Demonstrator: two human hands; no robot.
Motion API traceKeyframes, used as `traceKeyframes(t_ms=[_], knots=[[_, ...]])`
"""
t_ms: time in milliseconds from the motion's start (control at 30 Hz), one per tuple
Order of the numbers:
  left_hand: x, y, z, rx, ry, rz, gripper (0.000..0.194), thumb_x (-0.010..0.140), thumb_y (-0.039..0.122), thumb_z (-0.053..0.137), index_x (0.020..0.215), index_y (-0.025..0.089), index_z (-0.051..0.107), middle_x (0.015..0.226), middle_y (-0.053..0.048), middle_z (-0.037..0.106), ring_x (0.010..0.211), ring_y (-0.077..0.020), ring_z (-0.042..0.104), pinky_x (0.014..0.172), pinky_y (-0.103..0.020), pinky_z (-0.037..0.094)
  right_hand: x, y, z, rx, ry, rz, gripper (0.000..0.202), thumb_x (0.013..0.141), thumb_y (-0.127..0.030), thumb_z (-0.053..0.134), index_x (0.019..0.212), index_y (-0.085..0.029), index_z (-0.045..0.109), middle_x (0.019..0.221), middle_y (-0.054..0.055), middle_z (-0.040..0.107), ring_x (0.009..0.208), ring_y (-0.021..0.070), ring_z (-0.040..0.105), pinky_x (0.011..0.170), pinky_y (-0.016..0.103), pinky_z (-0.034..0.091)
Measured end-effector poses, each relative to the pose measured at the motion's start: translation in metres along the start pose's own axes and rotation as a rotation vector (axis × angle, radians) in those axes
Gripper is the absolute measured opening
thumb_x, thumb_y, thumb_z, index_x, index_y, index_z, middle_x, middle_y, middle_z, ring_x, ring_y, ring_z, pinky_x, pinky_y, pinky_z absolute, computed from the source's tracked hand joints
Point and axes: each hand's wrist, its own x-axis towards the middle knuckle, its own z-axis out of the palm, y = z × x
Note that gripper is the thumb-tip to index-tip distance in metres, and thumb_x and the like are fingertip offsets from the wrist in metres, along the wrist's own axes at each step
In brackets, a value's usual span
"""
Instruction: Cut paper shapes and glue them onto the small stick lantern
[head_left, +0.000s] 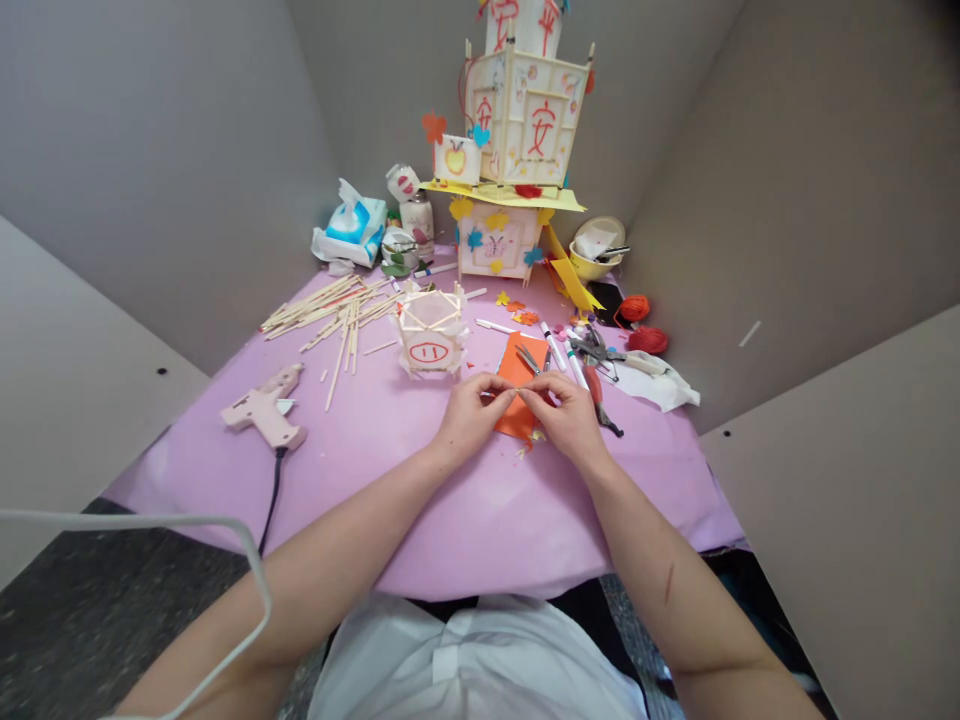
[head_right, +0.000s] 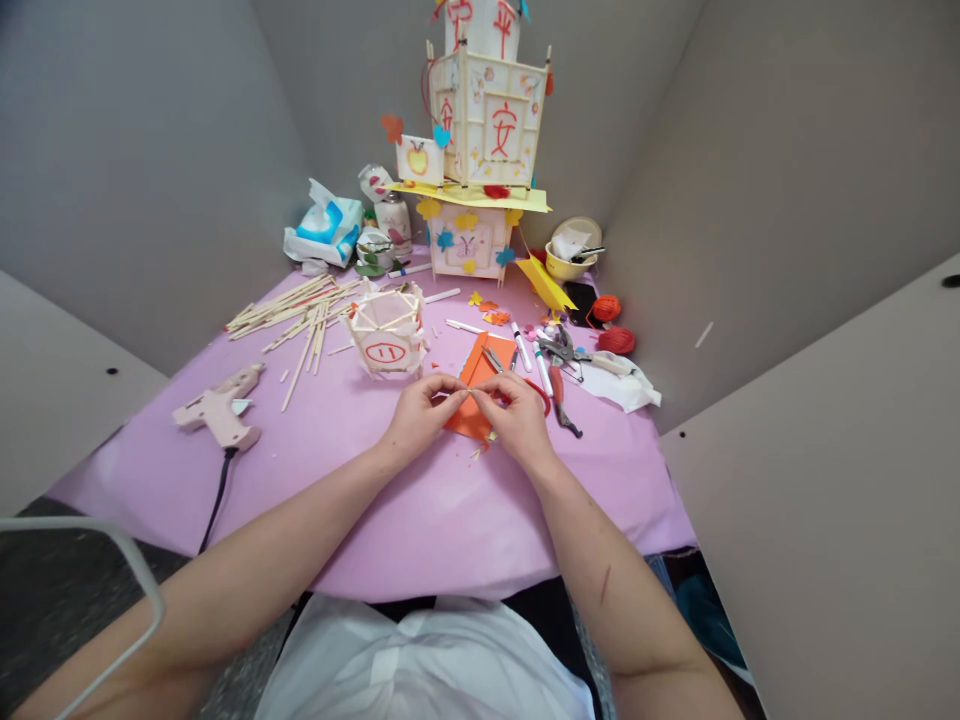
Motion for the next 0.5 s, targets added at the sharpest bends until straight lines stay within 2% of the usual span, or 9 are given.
traceKeyframes(t_ms=[500], knots=[[0.0006, 0.0031, 0.0003, -0.018, -0.021, -0.082, 0.014, 0.073, 0.027, 0.063, 0.078, 0.014, 0.066, 0.078, -0.003, 0.065, 0.075, -0.0141, 0.058, 0.072, -0.026, 0.044, -0.0002, 0.0028, 0.0013, 0.023, 0.014, -0.012, 0.011, 0.079, -0.027, 0.06, 0.074, -0.019, 0.066, 0.077, 0.003, 0.062, 0.073, 0.0155, 0.056, 0.066, 0.027, 0.043]])
